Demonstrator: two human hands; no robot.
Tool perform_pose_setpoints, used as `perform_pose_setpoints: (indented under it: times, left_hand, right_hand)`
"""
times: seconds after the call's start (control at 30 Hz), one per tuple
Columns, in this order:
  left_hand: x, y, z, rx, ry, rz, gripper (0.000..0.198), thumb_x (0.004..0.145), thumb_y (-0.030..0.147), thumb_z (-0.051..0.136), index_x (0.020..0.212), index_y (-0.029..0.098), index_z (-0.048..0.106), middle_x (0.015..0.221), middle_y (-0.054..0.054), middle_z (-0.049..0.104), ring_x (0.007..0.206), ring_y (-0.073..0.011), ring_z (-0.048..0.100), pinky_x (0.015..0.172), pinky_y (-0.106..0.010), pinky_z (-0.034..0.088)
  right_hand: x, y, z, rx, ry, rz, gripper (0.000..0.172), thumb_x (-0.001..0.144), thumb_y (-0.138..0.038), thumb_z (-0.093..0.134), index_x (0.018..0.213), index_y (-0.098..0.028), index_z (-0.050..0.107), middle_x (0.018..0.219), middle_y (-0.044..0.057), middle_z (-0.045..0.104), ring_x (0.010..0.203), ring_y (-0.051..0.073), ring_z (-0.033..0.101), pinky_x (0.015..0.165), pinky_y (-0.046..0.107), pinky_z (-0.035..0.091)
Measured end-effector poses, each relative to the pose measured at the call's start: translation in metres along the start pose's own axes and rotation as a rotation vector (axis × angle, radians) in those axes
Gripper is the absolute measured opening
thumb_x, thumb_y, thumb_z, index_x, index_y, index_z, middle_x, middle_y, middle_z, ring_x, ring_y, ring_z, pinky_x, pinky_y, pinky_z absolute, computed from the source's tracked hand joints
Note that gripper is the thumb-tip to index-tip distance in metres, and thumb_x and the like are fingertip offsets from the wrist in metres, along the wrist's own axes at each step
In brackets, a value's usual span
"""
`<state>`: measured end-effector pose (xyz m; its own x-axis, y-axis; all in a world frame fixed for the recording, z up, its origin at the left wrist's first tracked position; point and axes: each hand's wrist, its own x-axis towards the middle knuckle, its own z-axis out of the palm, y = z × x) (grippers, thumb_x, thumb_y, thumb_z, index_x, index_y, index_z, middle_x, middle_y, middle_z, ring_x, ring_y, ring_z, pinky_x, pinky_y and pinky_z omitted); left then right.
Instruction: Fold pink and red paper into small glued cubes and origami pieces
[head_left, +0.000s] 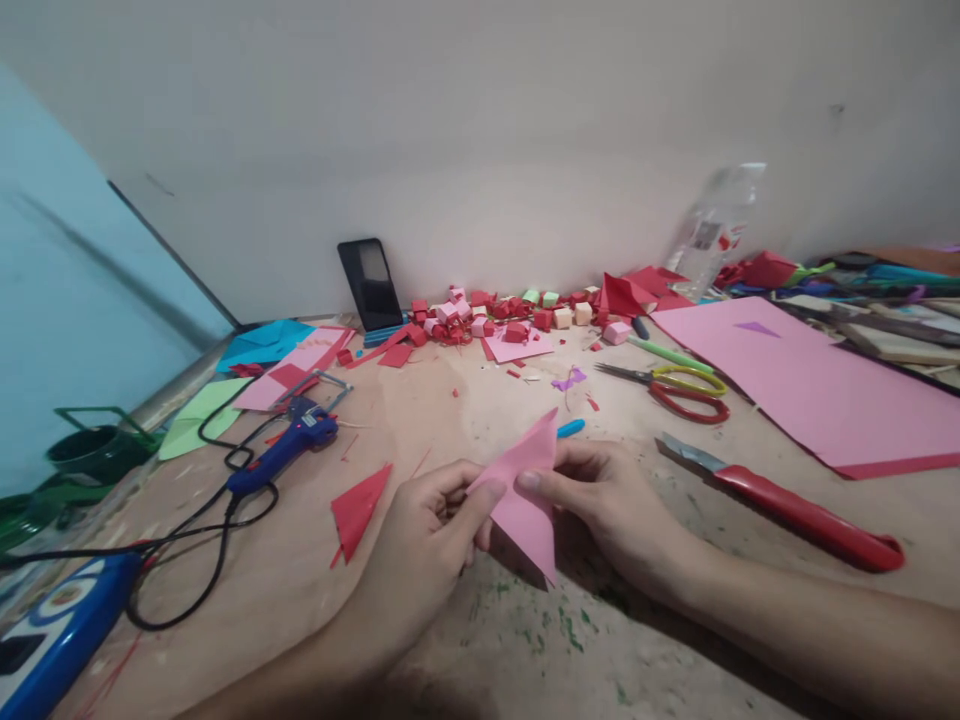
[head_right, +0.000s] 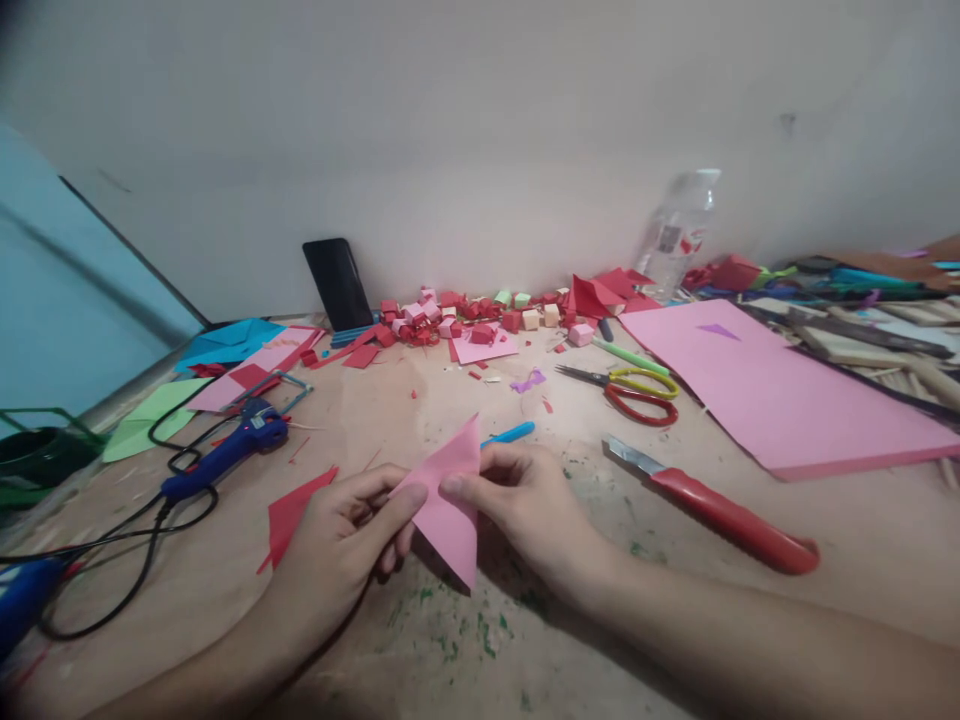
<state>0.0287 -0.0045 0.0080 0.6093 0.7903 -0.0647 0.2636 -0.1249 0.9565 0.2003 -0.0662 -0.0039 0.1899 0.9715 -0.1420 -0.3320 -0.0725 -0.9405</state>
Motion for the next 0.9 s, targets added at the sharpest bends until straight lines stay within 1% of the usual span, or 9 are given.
perform_pose_setpoints:
  times: [0.13,0.27,0.37,0.43,0.53,0.6,0.7,0.8,0.9]
  left_hand:
    - [0.0003,0.0007,-0.0007,0.097,0.009,0.042,0.044,0.101,0.044,0.053,0.065,0.018,0.053,0.059,0.004,0.047,0.053,-0.0101,0.043,0.053,-0.025,0.032]
    - [0.0007,0.0014,-0.0007,0.104,-0.027,0.076,0.041,0.101,0.041,0.053,0.066,0.019,0.049,0.063,0.004,0.044,0.058,-0.0115,0.043,0.056,-0.026,0.032]
    - [-0.0006,0.0026,-0.0004,0.097,-0.072,0.088,0.034,0.101,0.041,0.051,0.076,0.019,0.055,0.069,0.003,0.048,0.062,-0.0130,0.045,0.058,-0.026,0.034]
    - [-0.0017,0.0037,-0.0002,0.146,-0.074,0.092,0.035,0.103,0.044,0.048,0.080,0.019,0.057,0.072,0.003,0.050,0.066,-0.0141,0.047,0.061,-0.026,0.035]
    - [-0.0027,0.0049,0.0009,0.254,-0.047,0.088,0.041,0.105,0.047,0.044,0.076,0.020,0.052,0.072,0.002,0.050,0.069,-0.0152,0.049,0.063,-0.027,0.035]
    - [-0.0033,0.0055,0.0021,0.302,-0.035,0.093,0.042,0.106,0.046,0.042,0.073,0.021,0.047,0.071,0.003,0.049,0.069,-0.0153,0.049,0.063,-0.027,0.035]
    - [-0.0045,0.0070,0.0043,0.340,-0.040,0.119,0.040,0.107,0.041,0.041,0.072,0.022,0.042,0.068,0.003,0.048,0.066,-0.0153,0.048,0.062,-0.028,0.034]
    - [-0.0057,0.0088,0.0056,0.369,-0.069,0.132,0.037,0.108,0.040,0.038,0.075,0.022,0.041,0.068,0.004,0.050,0.064,-0.0155,0.048,0.061,-0.028,0.033]
    - [-0.0062,0.0085,0.0050,0.417,-0.084,0.139,0.036,0.109,0.040,0.035,0.077,0.023,0.041,0.069,0.004,0.051,0.065,-0.0161,0.049,0.062,-0.029,0.033]
  right_hand:
    - [0.0001,0.0004,-0.0023,-0.048,-0.019,-0.042,0.037,0.073,-0.050,0.089,0.072,-0.015,0.076,0.067,0.004,0.068,0.058,0.012,0.056,0.056,0.027,0.043]
    - [-0.0001,0.0017,-0.0051,-0.062,-0.039,-0.051,0.037,0.078,-0.049,0.084,0.071,-0.014,0.074,0.066,0.003,0.065,0.057,0.012,0.052,0.055,0.027,0.040]
    - [0.0002,0.0017,-0.0059,-0.106,-0.041,-0.063,0.035,0.079,-0.046,0.083,0.066,-0.015,0.072,0.063,0.001,0.062,0.057,0.011,0.048,0.055,0.027,0.037]
    - [0.0002,0.0016,-0.0058,-0.125,-0.047,-0.054,0.032,0.078,-0.043,0.083,0.067,-0.015,0.073,0.063,0.001,0.060,0.057,0.011,0.047,0.054,0.027,0.036]
    - [0.0003,0.0012,-0.0053,-0.126,-0.063,-0.027,0.027,0.075,-0.040,0.085,0.069,-0.016,0.075,0.065,0.001,0.062,0.058,0.011,0.049,0.055,0.027,0.036]
    - [0.0003,0.0008,-0.0050,-0.126,-0.067,-0.022,0.026,0.073,-0.040,0.087,0.071,-0.016,0.077,0.069,0.002,0.065,0.061,0.012,0.051,0.057,0.027,0.039]
    - [-0.0001,0.0006,-0.0052,-0.113,-0.068,-0.019,0.029,0.072,-0.043,0.087,0.072,-0.017,0.077,0.072,0.003,0.067,0.063,0.013,0.053,0.059,0.027,0.041]
    - [-0.0006,0.0015,-0.0064,-0.106,-0.085,-0.043,0.034,0.077,-0.049,0.084,0.073,-0.017,0.076,0.070,0.002,0.066,0.061,0.012,0.053,0.058,0.027,0.039]
    - [-0.0005,0.0028,-0.0076,-0.091,-0.101,-0.067,0.036,0.077,-0.051,0.084,0.072,-0.017,0.076,0.067,0.001,0.064,0.058,0.011,0.051,0.056,0.027,0.038]
